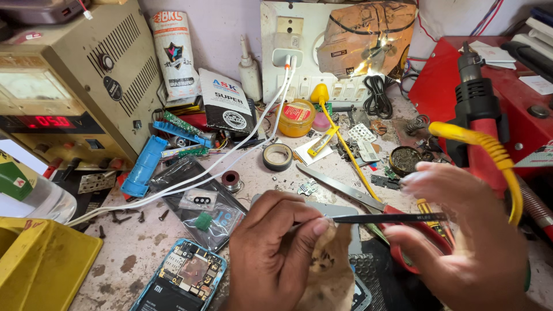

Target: The person pries open the back cover of a smartphone, uses tweezers to work on the internal components, wipes parts with a cloth, and presses the cover back onto the phone body while handling the device on a cluttered repair workbench.

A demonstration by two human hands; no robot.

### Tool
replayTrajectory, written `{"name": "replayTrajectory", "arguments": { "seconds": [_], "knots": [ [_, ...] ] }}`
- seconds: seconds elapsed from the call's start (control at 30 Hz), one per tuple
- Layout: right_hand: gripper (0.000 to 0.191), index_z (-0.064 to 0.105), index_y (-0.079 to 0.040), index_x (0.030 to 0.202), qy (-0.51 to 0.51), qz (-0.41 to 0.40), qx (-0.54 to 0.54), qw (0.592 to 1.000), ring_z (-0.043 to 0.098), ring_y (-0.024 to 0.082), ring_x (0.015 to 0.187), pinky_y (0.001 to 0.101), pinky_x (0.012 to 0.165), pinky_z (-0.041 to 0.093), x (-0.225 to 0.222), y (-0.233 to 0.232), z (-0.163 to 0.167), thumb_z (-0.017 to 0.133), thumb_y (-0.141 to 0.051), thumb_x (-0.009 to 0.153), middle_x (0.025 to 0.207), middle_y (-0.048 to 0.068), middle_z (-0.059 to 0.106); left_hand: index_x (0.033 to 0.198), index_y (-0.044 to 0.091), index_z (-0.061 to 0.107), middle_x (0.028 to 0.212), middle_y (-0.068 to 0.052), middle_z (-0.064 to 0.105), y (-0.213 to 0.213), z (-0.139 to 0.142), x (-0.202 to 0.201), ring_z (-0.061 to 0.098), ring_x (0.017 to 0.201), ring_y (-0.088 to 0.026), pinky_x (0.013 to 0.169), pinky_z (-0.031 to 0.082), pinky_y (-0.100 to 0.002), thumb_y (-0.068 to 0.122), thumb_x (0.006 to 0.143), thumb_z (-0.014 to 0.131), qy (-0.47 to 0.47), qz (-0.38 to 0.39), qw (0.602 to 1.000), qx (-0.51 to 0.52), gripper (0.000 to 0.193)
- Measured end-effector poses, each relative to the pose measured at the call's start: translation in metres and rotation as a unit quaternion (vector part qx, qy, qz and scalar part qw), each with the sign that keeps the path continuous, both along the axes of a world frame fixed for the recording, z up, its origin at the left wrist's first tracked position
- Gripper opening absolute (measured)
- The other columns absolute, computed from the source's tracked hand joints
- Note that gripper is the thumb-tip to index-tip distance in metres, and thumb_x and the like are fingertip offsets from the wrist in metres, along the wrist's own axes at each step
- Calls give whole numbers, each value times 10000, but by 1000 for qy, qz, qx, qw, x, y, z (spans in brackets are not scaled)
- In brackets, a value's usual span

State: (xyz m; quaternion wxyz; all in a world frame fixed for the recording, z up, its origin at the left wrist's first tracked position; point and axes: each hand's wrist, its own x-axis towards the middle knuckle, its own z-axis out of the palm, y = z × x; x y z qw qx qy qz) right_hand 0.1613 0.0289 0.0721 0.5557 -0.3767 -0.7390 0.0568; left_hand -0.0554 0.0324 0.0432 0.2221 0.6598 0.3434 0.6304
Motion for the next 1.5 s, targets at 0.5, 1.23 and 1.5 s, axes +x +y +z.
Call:
{"name": "replayTrajectory", "arguments": {
  "seconds": [0.5,1.23,1.5],
  "knots": [
    [319,723,-67,938,-130,91,-214,964,677,127,676,273,593,539,41,3,-48,556,-318,1044,750,-4,681,953,33,763,908,-58,744,-1,-11,6,763,823,-118,705,613,-251,138,846,846,-42,-97,993,-61,171],
    [416,516,-84,767,158,414,-644,623,375,54,583,275,526,271,58,5,-82,555,-369,1067,662,-61,421,926,64,753,927,-22,714,9,-22,-2,620,980,-144,917,535,-311,137,790,880,-170,-281,935,-137,200],
    [420,537,-97,760,140,341,-657,658,368,56,534,270,483,249,48,3,-73,527,-406,1044,620,-64,427,915,100,694,948,-19,642,5,-25,3,630,926,-126,854,536,-293,129,673,933,-194,-166,956,-146,341]
  ]
}}
